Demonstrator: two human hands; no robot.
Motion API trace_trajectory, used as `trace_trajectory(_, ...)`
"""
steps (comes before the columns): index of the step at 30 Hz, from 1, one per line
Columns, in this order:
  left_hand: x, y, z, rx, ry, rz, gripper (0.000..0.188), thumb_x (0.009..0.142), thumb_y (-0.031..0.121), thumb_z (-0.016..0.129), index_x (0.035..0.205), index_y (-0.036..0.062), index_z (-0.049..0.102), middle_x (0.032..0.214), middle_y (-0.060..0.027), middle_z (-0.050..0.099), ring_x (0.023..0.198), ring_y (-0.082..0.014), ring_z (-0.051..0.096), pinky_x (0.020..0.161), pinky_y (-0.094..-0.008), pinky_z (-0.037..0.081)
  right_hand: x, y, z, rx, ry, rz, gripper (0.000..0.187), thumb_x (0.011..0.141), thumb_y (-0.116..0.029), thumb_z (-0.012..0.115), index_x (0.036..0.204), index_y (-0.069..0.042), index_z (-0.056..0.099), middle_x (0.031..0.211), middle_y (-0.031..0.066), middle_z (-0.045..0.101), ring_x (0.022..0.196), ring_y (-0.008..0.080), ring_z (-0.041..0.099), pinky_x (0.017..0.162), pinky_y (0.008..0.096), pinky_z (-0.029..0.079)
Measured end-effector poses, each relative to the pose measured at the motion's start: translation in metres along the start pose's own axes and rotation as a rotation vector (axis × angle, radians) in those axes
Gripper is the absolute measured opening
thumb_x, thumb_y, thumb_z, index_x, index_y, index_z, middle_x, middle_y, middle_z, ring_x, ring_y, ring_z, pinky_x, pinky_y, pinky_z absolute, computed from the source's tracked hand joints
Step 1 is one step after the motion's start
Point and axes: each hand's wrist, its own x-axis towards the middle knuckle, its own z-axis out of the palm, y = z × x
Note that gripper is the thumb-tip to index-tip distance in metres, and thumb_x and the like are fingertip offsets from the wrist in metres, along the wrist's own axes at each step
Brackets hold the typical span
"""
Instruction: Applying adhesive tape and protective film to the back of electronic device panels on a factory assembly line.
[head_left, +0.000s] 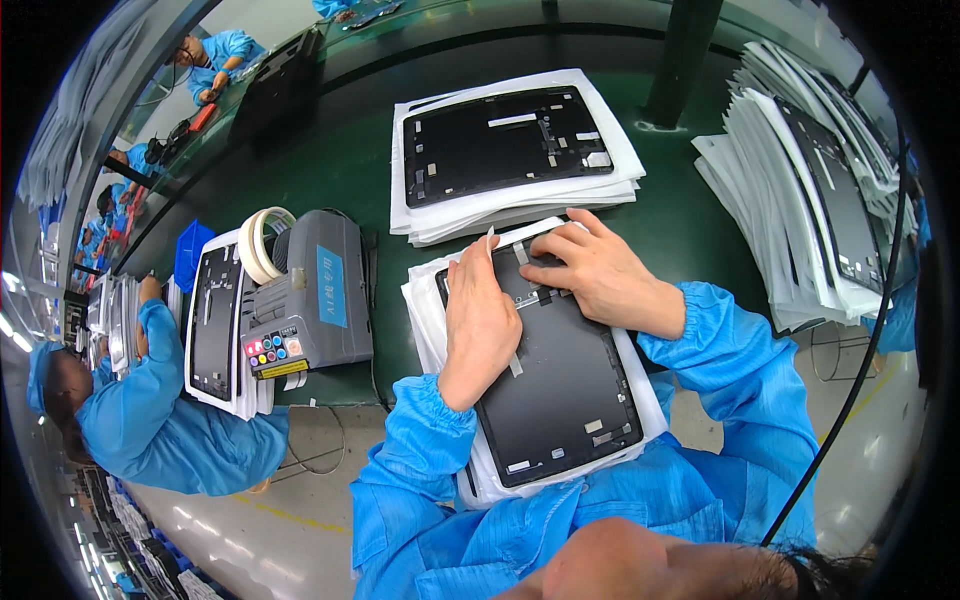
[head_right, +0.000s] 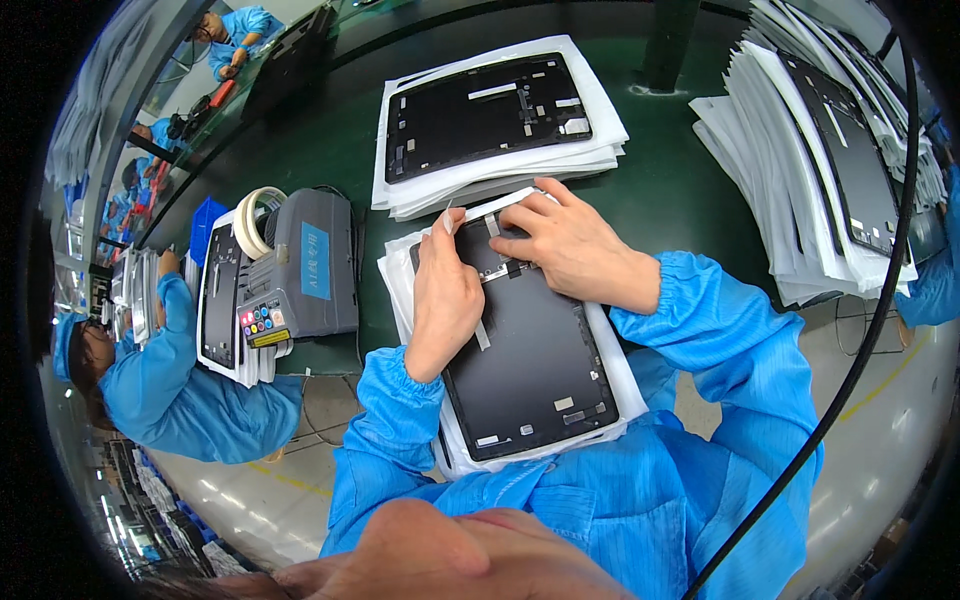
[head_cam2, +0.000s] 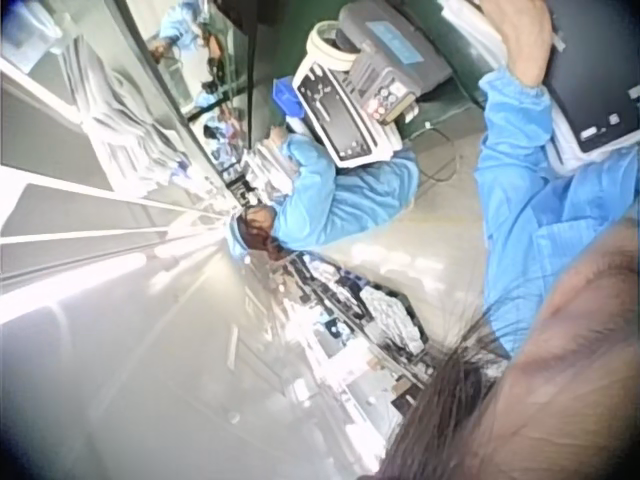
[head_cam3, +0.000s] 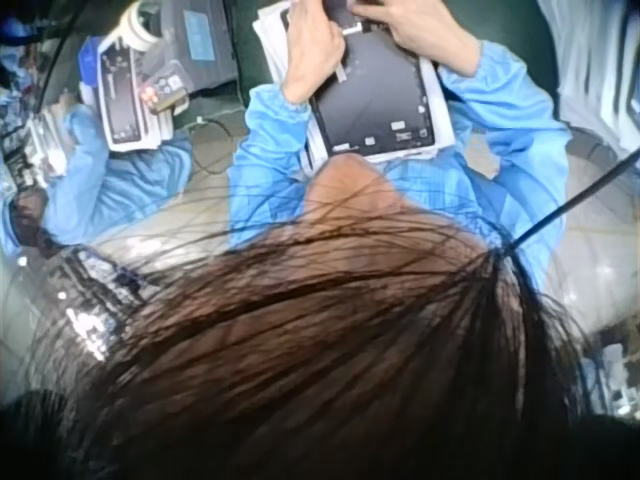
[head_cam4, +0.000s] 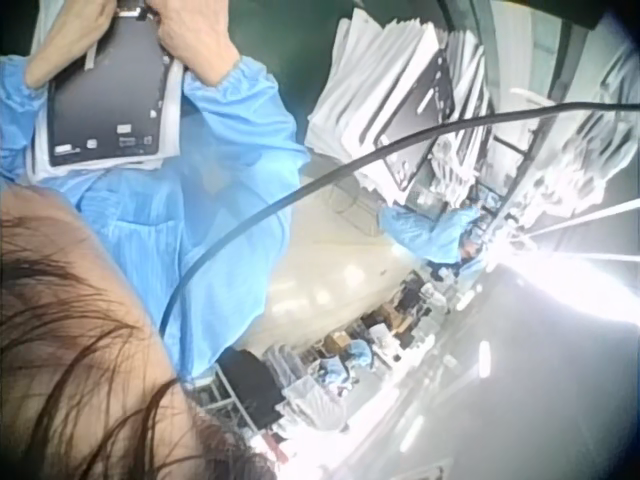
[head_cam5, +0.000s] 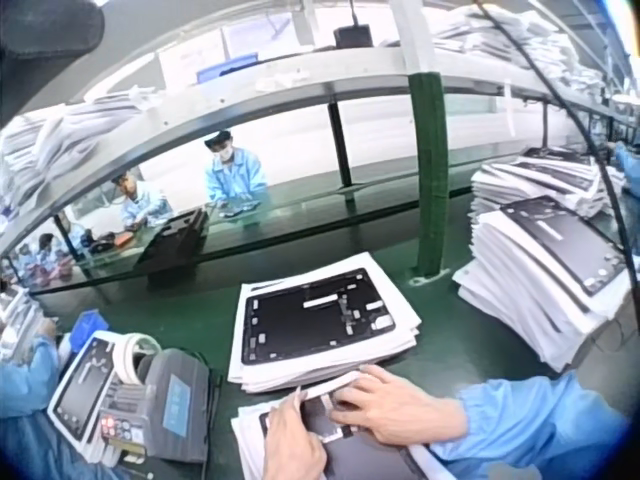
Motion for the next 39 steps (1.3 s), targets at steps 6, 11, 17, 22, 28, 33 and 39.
trace_trajectory(6,0.0,0.001,-0.001,-0.115,0.195,0.101,0.047,0.073,-0.014,0.043,0.118,-0.0042,0.052,0.122,-0.02,0.054,0.113,-0.034,0.053,0.093,-0.041,0.045,-0.002,0.002,-0.02,0.347,0.15,0.176,0.031,0.076,-0.003,0.067,0.107,-0.006,0.068,0.108,0.0105,0.06,0.106,0.0269,0.055,0.099,0.0408,0.041)
trace_trajectory(11,0.006,0.006,-0.01,-0.487,0.032,0.203,0.035,0.072,-0.014,0.045,0.098,-0.0025,0.065,0.097,-0.0143,0.064,0.088,-0.029,0.062,0.077,-0.0328,0.05,0.019,-0.001,-0.035,0.816,0.236,0.203,0.04,0.077,-0.016,0.076,0.111,0.001,0.063,0.109,0.0138,0.06,0.099,0.0267,0.06,0.087,0.0353,0.048)
trace_trajectory(17,0.006,-0.002,-0.013,-0.722,-0.217,-0.067,0.03,0.082,-0.009,0.049,0.109,-0.0039,0.063,0.094,-0.0093,0.065,0.081,-0.0162,0.062,0.073,-0.0273,0.05,0.022,-0.013,-0.015,0.603,0.386,0.2,0.011,0.078,-0.011,0.073,0.082,-0.002,0.069,0.082,0.0088,0.066,0.085,0.0211,0.062,0.078,0.0317,0.048)
trace_trajectory(22,0.003,0.009,-0.015,-0.779,0.128,-0.226,0.025,0.089,0.001,0.061,0.114,-0.0032,0.06,0.092,-0.0059,0.063,0.076,-0.0094,0.058,0.069,-0.0235,0.049,0.021,-0.012,-0.019,0.832,0.427,0.46,0.011,0.08,-0.008,0.07,0.083,0.002,0.067,0.078,0.0092,0.067,0.071,0.0172,0.062,0.066,0.0295,0.048)
trace_trajectory(28,0.0,0.033,-0.019,-0.334,0.252,0.065,0.017,0.085,-0.001,0.065,0.102,-0.0034,0.067,0.09,-0.0108,0.062,0.074,-0.0179,0.062,0.066,-0.0276,0.05,0.019,-0.015,-0.012,0.872,0.327,0.525,0.012,0.084,-0.007,0.067,0.089,0.003,0.066,0.081,0.0097,0.067,0.071,0.015,0.061,0.062,0.0291,0.049)
trace_trajectory(33,0.002,0.029,-0.015,-0.33,0.237,0.031,0.019,0.086,-0.001,0.065,0.104,-0.004,0.066,0.092,-0.0122,0.063,0.074,-0.0192,0.063,0.066,-0.0285,0.051,0.02,-0.016,-0.01,0.833,0.345,0.455,0.01,0.083,-0.005,0.065,0.09,0.003,0.065,0.084,0.0118,0.067,0.072,0.0192,0.063,0.063,0.0305,0.05)
trace_trajectory(39,0.004,0.028,-0.012,-0.363,0.26,0.049,0.015,0.086,0.001,0.065,0.1,-0.0043,0.068,0.082,-0.0088,0.062,0.069,-0.0132,0.058,0.063,-0.0252,0.047,0.021,-0.018,-0.012,0.796,0.293,0.434,0.009,0.083,-0.003,0.065,0.09,0.003,0.064,0.083,0.0115,0.066,0.076,0.0181,0.063,0.07,0.0298,0.05)
